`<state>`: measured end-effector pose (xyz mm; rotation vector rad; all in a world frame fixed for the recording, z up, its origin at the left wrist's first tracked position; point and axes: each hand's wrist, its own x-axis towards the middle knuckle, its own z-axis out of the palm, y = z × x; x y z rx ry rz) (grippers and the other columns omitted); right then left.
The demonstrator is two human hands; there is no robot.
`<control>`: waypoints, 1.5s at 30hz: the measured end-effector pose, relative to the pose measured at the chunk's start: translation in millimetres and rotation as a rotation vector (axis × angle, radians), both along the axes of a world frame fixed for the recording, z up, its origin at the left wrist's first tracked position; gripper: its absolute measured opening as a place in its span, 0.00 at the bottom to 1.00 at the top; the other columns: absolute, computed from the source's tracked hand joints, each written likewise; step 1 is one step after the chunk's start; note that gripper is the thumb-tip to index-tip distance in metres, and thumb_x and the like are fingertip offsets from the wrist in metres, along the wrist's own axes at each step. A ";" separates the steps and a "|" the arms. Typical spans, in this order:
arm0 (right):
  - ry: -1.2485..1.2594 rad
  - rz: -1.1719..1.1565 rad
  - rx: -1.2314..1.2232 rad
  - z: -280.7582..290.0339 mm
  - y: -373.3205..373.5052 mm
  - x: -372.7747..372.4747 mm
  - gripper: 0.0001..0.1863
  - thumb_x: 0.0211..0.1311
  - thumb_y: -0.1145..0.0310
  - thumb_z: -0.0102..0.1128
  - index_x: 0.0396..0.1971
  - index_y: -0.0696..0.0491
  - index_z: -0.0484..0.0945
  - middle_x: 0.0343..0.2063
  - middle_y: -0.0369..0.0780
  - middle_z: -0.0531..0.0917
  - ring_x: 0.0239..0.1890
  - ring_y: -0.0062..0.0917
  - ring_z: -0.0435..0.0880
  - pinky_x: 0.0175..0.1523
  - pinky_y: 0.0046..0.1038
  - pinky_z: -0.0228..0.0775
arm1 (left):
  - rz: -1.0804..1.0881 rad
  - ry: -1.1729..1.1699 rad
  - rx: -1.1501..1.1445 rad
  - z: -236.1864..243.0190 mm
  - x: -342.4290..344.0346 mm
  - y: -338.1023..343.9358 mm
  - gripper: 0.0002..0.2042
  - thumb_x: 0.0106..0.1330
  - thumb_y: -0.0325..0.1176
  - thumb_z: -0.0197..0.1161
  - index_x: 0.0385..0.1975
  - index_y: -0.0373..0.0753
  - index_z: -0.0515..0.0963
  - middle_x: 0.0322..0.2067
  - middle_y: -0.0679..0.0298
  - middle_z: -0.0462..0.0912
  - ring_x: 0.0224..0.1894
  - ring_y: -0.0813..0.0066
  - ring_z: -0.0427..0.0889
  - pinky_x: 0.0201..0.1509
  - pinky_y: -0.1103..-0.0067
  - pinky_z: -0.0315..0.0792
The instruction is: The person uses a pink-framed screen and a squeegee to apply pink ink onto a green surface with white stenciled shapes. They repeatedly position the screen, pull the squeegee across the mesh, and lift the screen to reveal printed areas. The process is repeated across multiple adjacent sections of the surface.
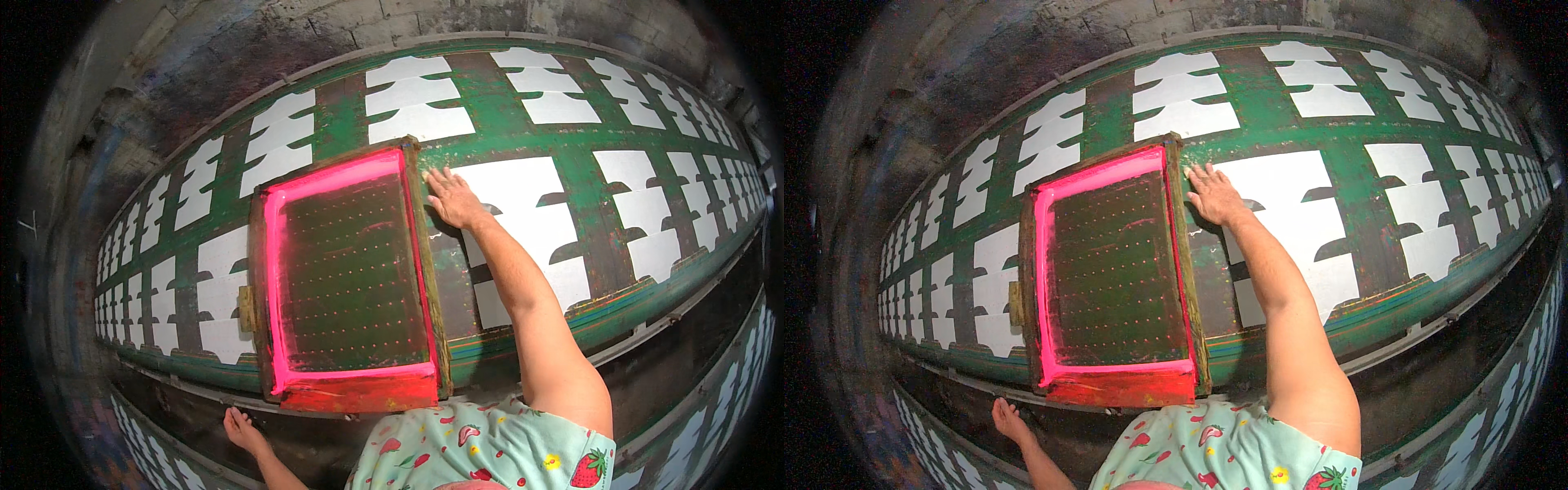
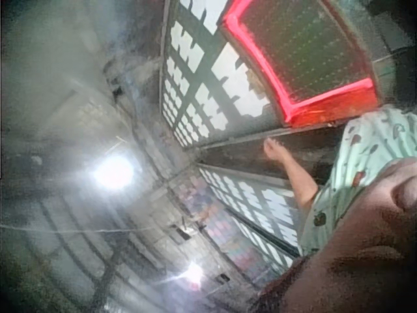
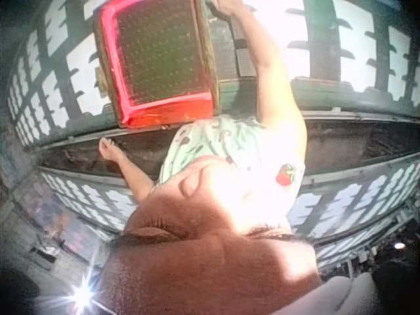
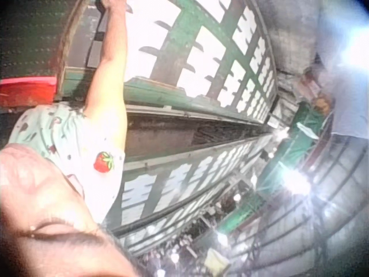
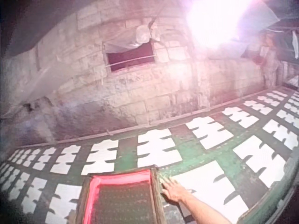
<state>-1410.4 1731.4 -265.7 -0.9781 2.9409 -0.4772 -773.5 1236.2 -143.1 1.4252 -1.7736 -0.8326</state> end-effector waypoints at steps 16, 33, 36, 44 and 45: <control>0.063 -0.106 0.002 2.0 -9.1 34.2 0.38 0.86 0.47 0.48 0.83 0.57 0.63 0.84 0.55 0.60 0.87 0.52 0.54 0.89 0.51 0.48 | -0.007 0.013 -0.052 7.1 10.7 2.9 0.21 0.85 0.43 0.66 0.63 0.31 0.83 0.49 0.59 0.88 0.43 0.73 0.83 0.49 0.74 0.78; -0.012 -0.330 0.066 -0.2 -34.4 -17.1 0.34 0.87 0.47 0.44 0.83 0.50 0.66 0.86 0.45 0.62 0.88 0.50 0.55 0.88 0.54 0.48 | 0.077 -0.011 -0.086 4.5 74.5 8.0 0.19 0.85 0.45 0.65 0.58 0.33 0.83 0.43 0.63 0.86 0.38 0.75 0.83 0.41 0.76 0.78; 0.067 -0.326 -0.087 1.6 -22.4 -25.5 0.30 0.86 0.53 0.48 0.79 0.50 0.72 0.83 0.46 0.67 0.85 0.50 0.62 0.86 0.54 0.54 | 0.080 -0.040 -0.093 7.9 74.3 10.7 0.19 0.85 0.46 0.65 0.58 0.33 0.83 0.43 0.62 0.86 0.38 0.75 0.83 0.41 0.76 0.78; 0.093 -0.538 0.089 -2.9 -1.3 -43.4 0.33 0.87 0.50 0.48 0.82 0.50 0.67 0.86 0.44 0.62 0.86 0.54 0.57 0.87 0.55 0.49 | 0.240 -0.113 -0.084 18.5 103.1 31.9 0.17 0.86 0.42 0.63 0.55 0.32 0.84 0.40 0.63 0.85 0.37 0.75 0.82 0.42 0.76 0.76; 0.057 -0.468 0.092 -4.2 -12.1 -42.1 0.33 0.87 0.49 0.46 0.82 0.48 0.67 0.86 0.43 0.61 0.87 0.54 0.56 0.88 0.55 0.48 | 0.237 -0.086 -0.069 19.1 102.6 31.5 0.17 0.86 0.42 0.63 0.54 0.32 0.84 0.40 0.63 0.85 0.37 0.75 0.81 0.42 0.76 0.76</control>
